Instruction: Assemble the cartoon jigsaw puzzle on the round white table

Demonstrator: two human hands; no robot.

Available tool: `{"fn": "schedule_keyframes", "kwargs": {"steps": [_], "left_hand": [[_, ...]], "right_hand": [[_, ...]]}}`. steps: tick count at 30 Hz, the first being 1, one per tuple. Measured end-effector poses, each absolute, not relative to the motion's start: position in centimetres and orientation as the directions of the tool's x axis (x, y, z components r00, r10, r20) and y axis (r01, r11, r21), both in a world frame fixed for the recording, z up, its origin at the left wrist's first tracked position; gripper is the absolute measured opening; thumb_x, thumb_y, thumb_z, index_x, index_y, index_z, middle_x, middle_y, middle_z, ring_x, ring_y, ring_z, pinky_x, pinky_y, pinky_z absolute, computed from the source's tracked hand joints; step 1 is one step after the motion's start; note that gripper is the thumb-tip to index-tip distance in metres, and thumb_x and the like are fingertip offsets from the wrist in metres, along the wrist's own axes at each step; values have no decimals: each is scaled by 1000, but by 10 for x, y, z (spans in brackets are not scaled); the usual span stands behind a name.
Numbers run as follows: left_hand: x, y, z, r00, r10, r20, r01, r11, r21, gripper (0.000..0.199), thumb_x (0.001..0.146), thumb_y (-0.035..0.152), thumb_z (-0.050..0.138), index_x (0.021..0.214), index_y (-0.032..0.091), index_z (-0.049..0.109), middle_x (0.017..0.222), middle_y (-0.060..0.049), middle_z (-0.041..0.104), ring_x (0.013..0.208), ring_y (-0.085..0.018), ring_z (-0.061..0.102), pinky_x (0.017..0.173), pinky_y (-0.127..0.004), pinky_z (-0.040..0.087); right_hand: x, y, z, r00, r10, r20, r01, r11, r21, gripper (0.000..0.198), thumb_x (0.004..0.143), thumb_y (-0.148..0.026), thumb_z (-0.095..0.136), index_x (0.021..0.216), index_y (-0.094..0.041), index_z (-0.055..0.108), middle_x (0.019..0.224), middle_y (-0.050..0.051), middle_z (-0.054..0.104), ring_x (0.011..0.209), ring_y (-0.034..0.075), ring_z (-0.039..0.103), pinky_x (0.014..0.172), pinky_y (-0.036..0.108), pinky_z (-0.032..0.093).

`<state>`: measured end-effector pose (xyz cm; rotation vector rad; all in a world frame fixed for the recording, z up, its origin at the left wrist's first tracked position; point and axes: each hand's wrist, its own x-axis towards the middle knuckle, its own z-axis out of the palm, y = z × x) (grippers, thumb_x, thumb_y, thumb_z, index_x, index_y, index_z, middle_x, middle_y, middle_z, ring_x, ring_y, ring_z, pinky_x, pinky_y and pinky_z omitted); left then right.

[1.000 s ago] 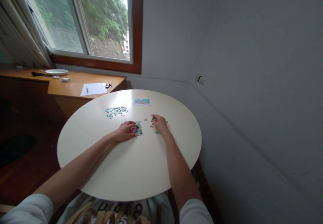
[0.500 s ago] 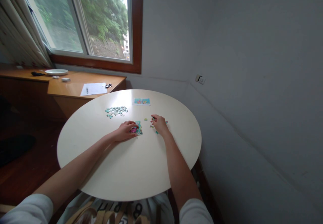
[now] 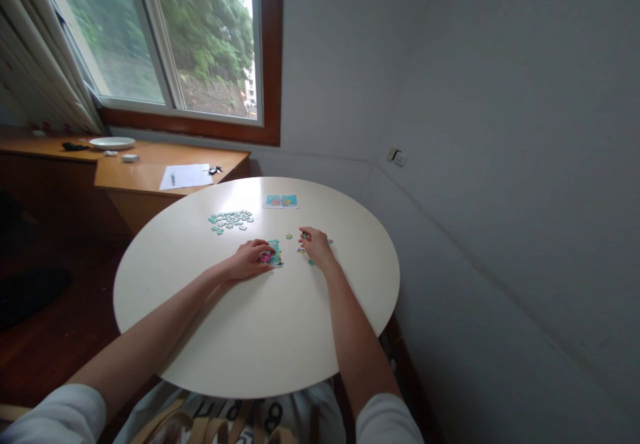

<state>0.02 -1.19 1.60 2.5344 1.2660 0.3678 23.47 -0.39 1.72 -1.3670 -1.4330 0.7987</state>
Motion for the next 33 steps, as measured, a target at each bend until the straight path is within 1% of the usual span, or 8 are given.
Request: {"fn": "schedule_keyframes", "kwargs": {"steps": [3,8,11,17,24,29,33], "left_hand": [[0,-12,16,582,807,96,735,-574,360,53,79,54,57,124,27,59,134,-10,51,123,-32,46,106,-44,35],[1,-14,19,582,809,89,731,-567,379,54,79,53,56,125,25,59,134,-11,50,123,-33,46,106,-46,35],[1,-14,19,581,808,95,726,-568,386,53,78,54,57,124,26,59,133,-11,51,122,-33,46,105,-46,35],[1,-14,19,575,812,101,732,-565,380,52,78,53,58,123,26,60,133,-10,51,123,-33,46,106,-45,35],[2,-13,18,572,816,87,741,-559,372,53,79,52,58,125,25,59,134,-11,50,124,-33,45,107,-44,33],[1,-13,19,580,811,81,737,-564,373,54,79,54,56,126,26,58,135,-11,49,124,-33,45,107,-45,33],[1,-13,19,576,813,85,737,-561,377,54,79,53,57,125,25,58,134,-11,50,124,-33,45,107,-46,33]], "right_hand": [[235,-3,16,95,975,200,343,157,-926,35,73,-1,56,104,-14,68,89,5,69,72,10,68,61,18,57],[235,-4,17,102,975,198,329,155,-932,34,74,-1,56,102,-14,69,88,6,70,72,11,68,65,23,58],[235,-4,17,99,976,192,315,153,-937,33,73,-2,57,101,-14,69,88,6,70,73,12,68,65,24,59],[235,-4,18,99,976,192,314,153,-937,34,73,-1,56,101,-15,69,89,5,69,73,12,68,64,24,59],[233,-5,19,107,976,192,313,150,-938,33,73,-1,55,100,-13,69,90,7,69,72,13,68,67,28,59],[233,-4,18,106,973,204,230,176,-957,26,70,-7,63,94,-15,68,82,4,69,72,13,69,65,27,60],[233,-3,20,125,970,210,121,195,-973,25,62,-18,74,85,-15,66,70,-1,65,70,15,70,63,27,60]]}}
